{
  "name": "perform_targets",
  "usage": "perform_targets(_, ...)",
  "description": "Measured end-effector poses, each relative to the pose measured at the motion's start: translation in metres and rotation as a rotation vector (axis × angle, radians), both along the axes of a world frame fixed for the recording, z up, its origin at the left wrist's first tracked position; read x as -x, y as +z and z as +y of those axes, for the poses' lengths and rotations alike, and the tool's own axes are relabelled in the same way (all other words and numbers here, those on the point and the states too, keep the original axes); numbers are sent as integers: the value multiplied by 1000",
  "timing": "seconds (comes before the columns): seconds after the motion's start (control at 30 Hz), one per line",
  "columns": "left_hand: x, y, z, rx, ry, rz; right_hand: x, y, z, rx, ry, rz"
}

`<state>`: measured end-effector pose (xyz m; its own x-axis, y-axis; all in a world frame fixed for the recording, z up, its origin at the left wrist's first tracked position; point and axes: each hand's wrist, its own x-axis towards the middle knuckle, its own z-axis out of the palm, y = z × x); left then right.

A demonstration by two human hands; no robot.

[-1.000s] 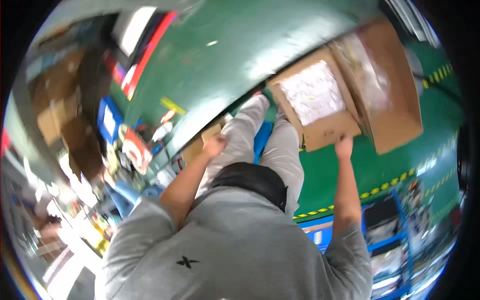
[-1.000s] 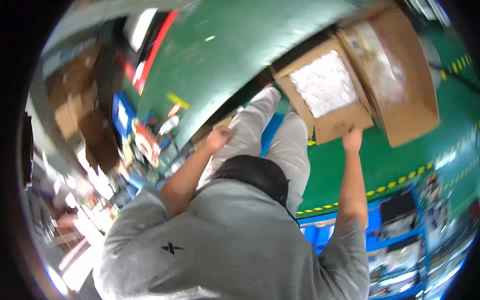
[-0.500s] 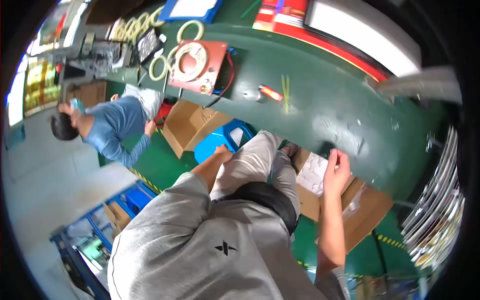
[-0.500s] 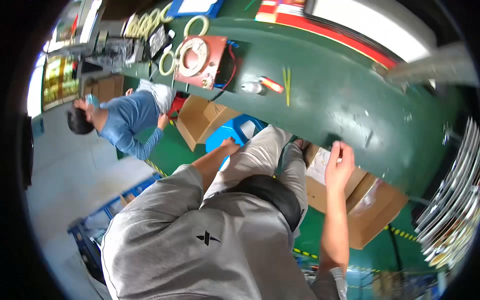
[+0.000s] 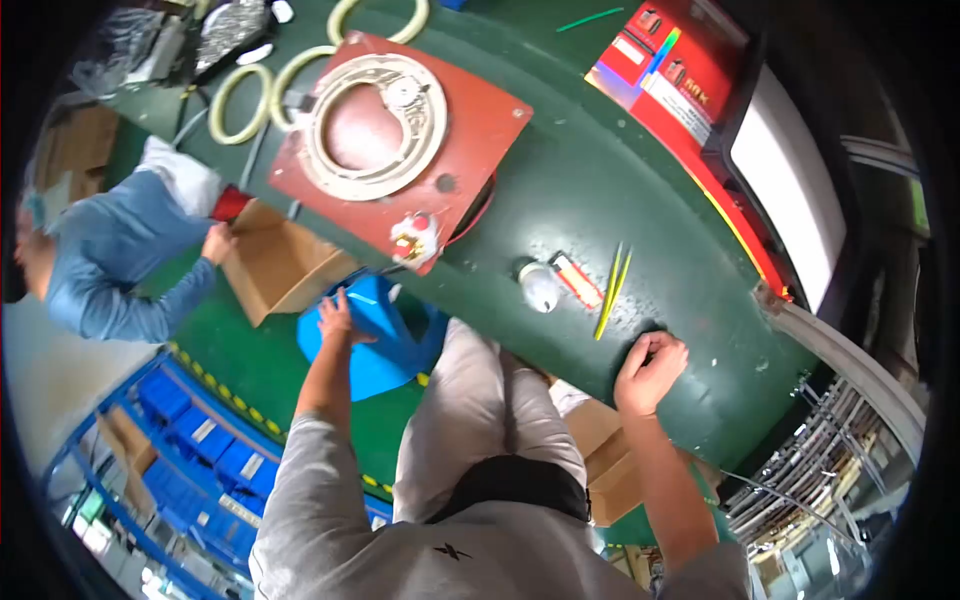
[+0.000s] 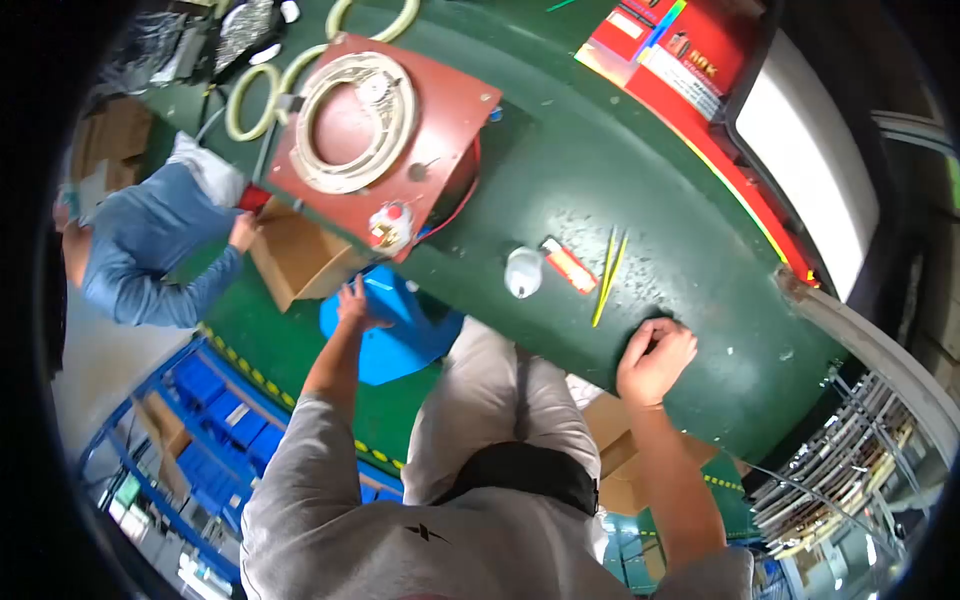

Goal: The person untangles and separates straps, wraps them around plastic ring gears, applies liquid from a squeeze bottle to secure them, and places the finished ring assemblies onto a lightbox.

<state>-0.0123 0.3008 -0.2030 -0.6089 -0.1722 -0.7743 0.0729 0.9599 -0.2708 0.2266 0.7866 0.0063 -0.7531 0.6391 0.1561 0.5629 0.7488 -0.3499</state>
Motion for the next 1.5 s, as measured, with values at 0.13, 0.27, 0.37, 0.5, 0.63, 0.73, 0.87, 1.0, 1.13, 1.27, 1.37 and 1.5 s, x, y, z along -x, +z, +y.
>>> perform_targets(0.13, 10, 15, 25, 61, -62, -53, 3, 1, 0, -17, 16, -10)
perform_targets(0.27, -7, -9, -2, 38, -203, 12, 7, 3, -3, 0, 6, -12)
perform_targets(0.37, -22, -16, -2, 10, -167, -4, 1, 8, -2, 20, -41, -64)
perform_targets(0.5, -35, -14, 11, 72, -142, -67, 2, 2, -5, 50, -45, -44)
perform_targets(0.63, -18, 7, 28, -43, -62, -150, -3, 6, -2, 3, -49, -51)
perform_targets(0.73, -2, 7, 35, -71, -86, -172, 8, 5, -4, -35, 1, -34)
perform_targets(0.87, 3, -52, 4, -119, -144, -250, 5, 4, -5, -2, -37, -123)
perform_targets(1.0, 17, -42, 18, -106, -124, -291, -8, -6, -2, -35, -4, -185)
perform_targets(1.13, 4, -31, 16, -108, -92, -309, -13, -11, -7, -44, -51, -147)
perform_targets(1.27, -16, -23, 15, -126, -83, -306, -9, -12, -2, -35, -4, -113)
perform_targets(1.37, -51, -6, -2, -132, -87, -320, -13, -17, -3, -43, -6, -38)
perform_targets(1.5, -67, 12, -31, -136, -175, -373, -14, -3, -4, 115, -114, -159)
